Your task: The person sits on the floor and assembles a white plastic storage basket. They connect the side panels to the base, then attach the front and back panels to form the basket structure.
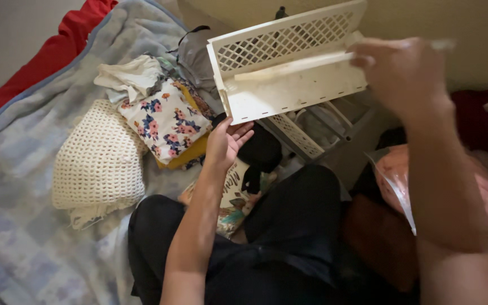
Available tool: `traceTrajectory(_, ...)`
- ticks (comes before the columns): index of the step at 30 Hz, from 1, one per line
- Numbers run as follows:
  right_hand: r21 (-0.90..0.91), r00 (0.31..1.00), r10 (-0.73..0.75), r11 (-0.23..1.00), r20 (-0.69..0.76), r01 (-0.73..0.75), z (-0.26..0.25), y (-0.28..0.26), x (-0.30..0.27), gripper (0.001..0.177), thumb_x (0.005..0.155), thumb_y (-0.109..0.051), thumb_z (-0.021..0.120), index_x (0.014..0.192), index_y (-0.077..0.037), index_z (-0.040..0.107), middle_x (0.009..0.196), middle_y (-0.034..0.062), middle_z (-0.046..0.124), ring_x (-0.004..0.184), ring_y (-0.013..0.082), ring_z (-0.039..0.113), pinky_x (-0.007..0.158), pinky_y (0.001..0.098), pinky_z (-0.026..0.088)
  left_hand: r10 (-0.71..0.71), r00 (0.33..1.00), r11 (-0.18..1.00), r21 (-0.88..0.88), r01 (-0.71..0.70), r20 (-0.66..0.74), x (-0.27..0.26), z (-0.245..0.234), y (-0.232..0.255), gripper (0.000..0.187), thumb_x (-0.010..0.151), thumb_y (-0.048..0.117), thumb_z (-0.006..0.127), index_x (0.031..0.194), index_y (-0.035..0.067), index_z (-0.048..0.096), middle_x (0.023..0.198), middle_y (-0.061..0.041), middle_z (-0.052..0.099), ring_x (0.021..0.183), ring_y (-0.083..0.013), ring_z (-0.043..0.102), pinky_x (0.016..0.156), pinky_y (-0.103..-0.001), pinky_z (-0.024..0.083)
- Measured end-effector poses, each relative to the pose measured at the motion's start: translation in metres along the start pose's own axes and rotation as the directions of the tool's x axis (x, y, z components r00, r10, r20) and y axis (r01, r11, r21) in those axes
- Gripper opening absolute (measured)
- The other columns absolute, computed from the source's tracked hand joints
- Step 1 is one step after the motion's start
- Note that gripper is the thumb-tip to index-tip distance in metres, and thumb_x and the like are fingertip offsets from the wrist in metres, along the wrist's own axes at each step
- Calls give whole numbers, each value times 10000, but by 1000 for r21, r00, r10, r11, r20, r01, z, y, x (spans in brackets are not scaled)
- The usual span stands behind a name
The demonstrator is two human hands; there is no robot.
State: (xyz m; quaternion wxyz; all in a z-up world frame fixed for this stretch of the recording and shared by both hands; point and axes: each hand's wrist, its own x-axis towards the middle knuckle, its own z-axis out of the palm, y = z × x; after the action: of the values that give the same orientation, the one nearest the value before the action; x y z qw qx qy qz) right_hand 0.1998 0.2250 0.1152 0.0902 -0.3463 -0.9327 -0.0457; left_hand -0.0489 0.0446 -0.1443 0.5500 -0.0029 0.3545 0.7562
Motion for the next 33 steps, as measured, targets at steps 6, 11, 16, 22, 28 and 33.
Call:
traceTrajectory(6,723,999,6,691,-46,29,-36,26,-22,271,1031,-84,572,1242,-119,740,879,122,718,785,131,729,621,266,584,70,997,996,-56,-69,17,23,-11,-11,350,1044,226,470,1282,-22,539,1220,-207,663,1160,-391,659,985,-512,537)
traceTrajectory(11,762,980,-38,624,-194,175,-9,34,-17,118,1068,-13,700,1169,-42,752,1139,113,749,978,160,748,840,277,641,77,997,991,-109,-75,12,30,-15,-13,330,1063,226,479,1281,-13,542,1212,-203,653,1165,-390,652,996,-513,538)
traceTrajectory(16,783,992,-23,612,-122,110,2,31,-18,162,1021,2,706,1167,-20,775,1106,121,762,930,151,709,789,296,591,59,998,991,-125,-55,30,29,-16,-11,323,1055,217,480,1268,-14,556,1205,-195,658,1152,-373,659,982,-507,540)
traceTrajectory(22,792,977,195,608,-84,-54,-6,22,-21,270,1052,-52,662,1318,-68,698,1106,130,731,881,146,668,770,299,585,78,997,995,-64,-77,19,7,3,-8,318,1050,199,500,1262,-30,562,1238,-201,652,1170,-350,664,986,-496,554)
traceTrajectory(28,935,949,304,353,-79,-36,-4,36,-38,635,945,52,572,1560,-33,441,1272,198,682,1065,193,734,895,311,649,-117,979,961,266,70,164,-51,18,-17,557,911,233,414,1448,85,413,1401,-257,593,1270,-392,608,1080,-581,486)
traceTrajectory(33,943,883,466,313,-46,-116,12,64,-64,744,947,49,533,1660,-45,340,1274,152,704,998,174,714,779,307,611,-337,931,903,328,278,137,-51,7,-18,940,953,693,202,1564,-1,366,1486,-275,498,1308,-431,505,1073,-627,403)
